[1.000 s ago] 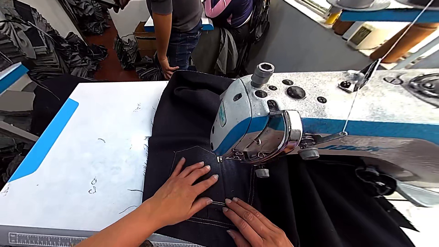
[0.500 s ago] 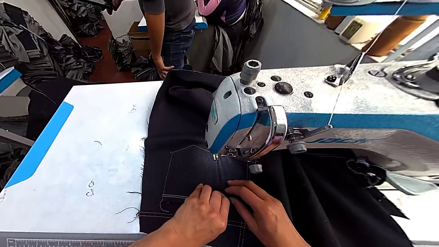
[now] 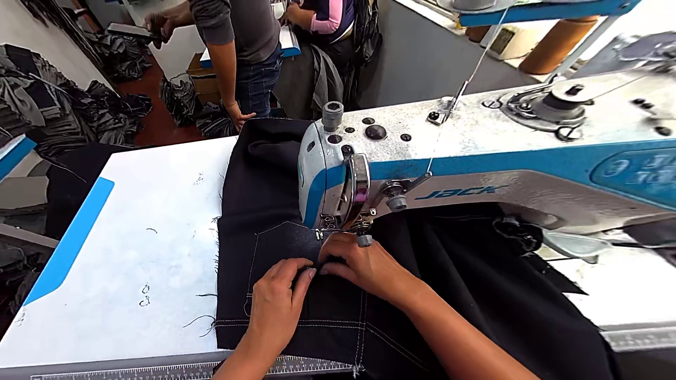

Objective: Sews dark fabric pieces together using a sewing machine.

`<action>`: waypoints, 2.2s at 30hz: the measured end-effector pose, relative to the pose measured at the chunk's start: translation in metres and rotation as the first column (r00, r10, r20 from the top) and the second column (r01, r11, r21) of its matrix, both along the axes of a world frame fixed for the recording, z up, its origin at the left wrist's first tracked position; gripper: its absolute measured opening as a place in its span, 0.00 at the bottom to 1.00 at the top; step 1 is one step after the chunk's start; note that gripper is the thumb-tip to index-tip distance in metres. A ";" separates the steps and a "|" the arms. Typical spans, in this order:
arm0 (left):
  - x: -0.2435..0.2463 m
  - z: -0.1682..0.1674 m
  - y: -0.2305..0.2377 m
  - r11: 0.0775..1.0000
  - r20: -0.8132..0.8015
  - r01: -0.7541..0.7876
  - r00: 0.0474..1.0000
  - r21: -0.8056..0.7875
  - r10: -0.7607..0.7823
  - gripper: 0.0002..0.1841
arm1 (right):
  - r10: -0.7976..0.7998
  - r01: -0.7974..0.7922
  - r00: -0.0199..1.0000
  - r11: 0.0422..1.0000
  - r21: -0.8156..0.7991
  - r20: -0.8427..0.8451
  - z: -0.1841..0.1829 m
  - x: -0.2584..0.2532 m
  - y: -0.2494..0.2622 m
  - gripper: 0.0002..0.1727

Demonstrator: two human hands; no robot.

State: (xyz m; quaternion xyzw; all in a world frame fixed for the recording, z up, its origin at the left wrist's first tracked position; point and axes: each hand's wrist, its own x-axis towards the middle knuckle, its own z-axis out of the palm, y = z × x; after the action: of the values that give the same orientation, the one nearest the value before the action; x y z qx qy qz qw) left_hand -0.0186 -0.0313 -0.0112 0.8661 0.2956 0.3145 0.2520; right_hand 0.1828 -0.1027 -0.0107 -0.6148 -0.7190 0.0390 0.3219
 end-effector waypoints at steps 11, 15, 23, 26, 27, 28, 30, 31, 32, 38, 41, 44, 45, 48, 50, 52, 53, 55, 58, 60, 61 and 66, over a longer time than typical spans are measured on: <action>0.004 -0.009 -0.005 0.975 0.038 -0.001 0.999 0.223 -0.008 0.13 | 0.096 -0.099 0.994 0.994 0.050 0.059 -0.003 0.005 0.001 0.03; 0.001 -0.015 -0.014 0.906 -0.027 0.128 0.991 0.402 -0.128 0.09 | 0.027 -0.034 0.990 0.998 0.050 0.140 0.000 -0.003 -0.014 0.03; -0.010 -0.015 -0.012 0.887 -0.093 0.253 0.968 0.386 -0.235 0.07 | -0.056 0.051 0.996 0.996 0.074 0.073 -0.015 -0.037 -0.066 0.12; -0.014 -0.011 -0.007 0.885 -0.118 0.312 0.950 0.345 -0.289 0.07 | -0.081 0.065 0.990 0.989 0.130 0.117 -0.018 -0.039 -0.066 0.12; -0.015 -0.011 -0.006 0.881 -0.113 0.326 0.945 0.343 -0.306 0.07 | -0.092 0.070 0.986 0.986 0.150 0.141 -0.018 -0.040 -0.064 0.12; -0.016 -0.012 -0.004 0.878 -0.100 0.333 0.943 0.344 -0.319 0.07 | -0.103 0.075 0.981 0.983 0.168 0.165 -0.018 -0.041 -0.062 0.12; -0.018 -0.015 -0.001 0.874 -0.066 0.336 0.940 0.351 -0.335 0.07 | -0.129 0.086 0.967 0.977 0.195 0.218 -0.017 -0.044 -0.058 0.12; -0.018 -0.017 0.001 0.870 -0.050 0.339 0.937 0.357 -0.345 0.07 | -0.146 0.097 0.961 0.973 0.209 0.236 -0.016 -0.046 -0.057 0.12; -0.018 -0.018 0.002 0.866 -0.038 0.344 0.934 0.362 -0.355 0.07 | -0.166 0.109 0.954 0.968 0.227 0.248 -0.017 -0.048 -0.056 0.11; -0.023 -0.019 0.009 0.826 -0.048 0.444 0.888 0.347 -0.457 0.08 | -0.204 0.134 0.945 0.955 0.264 0.256 -0.022 -0.057 -0.062 0.10; -0.031 -0.016 0.024 0.847 -0.094 0.431 0.901 0.311 -0.424 0.10 | -0.158 0.099 0.959 0.965 0.244 0.236 -0.027 -0.054 -0.070 0.10; -0.051 -0.016 0.056 0.912 -0.399 0.275 0.906 0.304 -0.140 0.27 | -0.117 0.073 0.977 0.969 0.234 0.178 -0.032 -0.047 -0.075 0.10; -0.058 -0.016 0.066 0.927 -0.461 0.251 0.882 0.280 -0.100 0.30 | -0.107 0.068 0.981 0.971 0.227 0.161 -0.033 -0.045 -0.076 0.10; -0.070 -0.010 0.074 0.929 -0.555 0.252 0.830 0.272 -0.063 0.32 | -0.096 0.067 0.987 0.974 0.214 0.130 -0.035 -0.044 -0.076 0.10; -0.067 0.000 0.073 0.909 -0.606 0.274 0.795 0.313 -0.031 0.31 | -0.094 0.066 0.988 0.973 0.220 0.121 -0.036 -0.043 -0.075 0.10; -0.056 0.013 0.069 0.886 -0.601 0.282 0.799 0.369 -0.003 0.25 | -0.104 0.074 0.987 0.971 0.228 0.120 -0.037 -0.043 -0.075 0.10; -0.047 0.016 0.065 0.879 -0.537 0.270 0.844 0.394 -0.019 0.20 | -0.109 0.079 0.987 0.971 0.228 0.122 -0.037 -0.043 -0.075 0.10; -0.028 0.015 0.057 0.858 -0.420 0.337 0.893 0.387 -0.161 0.17 | -0.109 0.080 0.987 0.971 0.224 0.121 -0.037 -0.044 -0.075 0.10; -0.013 -0.003 0.058 0.763 -0.474 0.623 0.732 0.175 -0.489 0.24 | -0.097 0.074 0.990 0.975 0.208 0.105 -0.038 -0.044 -0.075 0.10; -0.014 -0.008 0.067 0.706 -0.511 0.698 0.652 0.118 -0.560 0.26 | -0.072 0.055 0.993 0.984 0.170 0.096 -0.036 -0.043 -0.079 0.12; -0.016 -0.008 0.070 0.690 -0.522 0.717 0.629 0.102 -0.576 0.26 | -0.063 0.048 0.993 0.987 0.151 0.096 -0.035 -0.044 -0.081 0.13; -0.020 -0.007 0.074 0.686 -0.472 0.724 0.632 0.076 -0.615 0.27 | -0.008 0.002 0.997 0.997 0.078 0.078 -0.031 -0.036 -0.090 0.16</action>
State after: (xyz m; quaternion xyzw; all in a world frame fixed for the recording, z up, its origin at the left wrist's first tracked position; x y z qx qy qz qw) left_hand -0.0391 0.0422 -0.0184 0.9836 -0.0484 0.0442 0.1683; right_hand 0.1470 -0.1924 -0.0421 -0.6046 -0.7305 -0.0139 0.3174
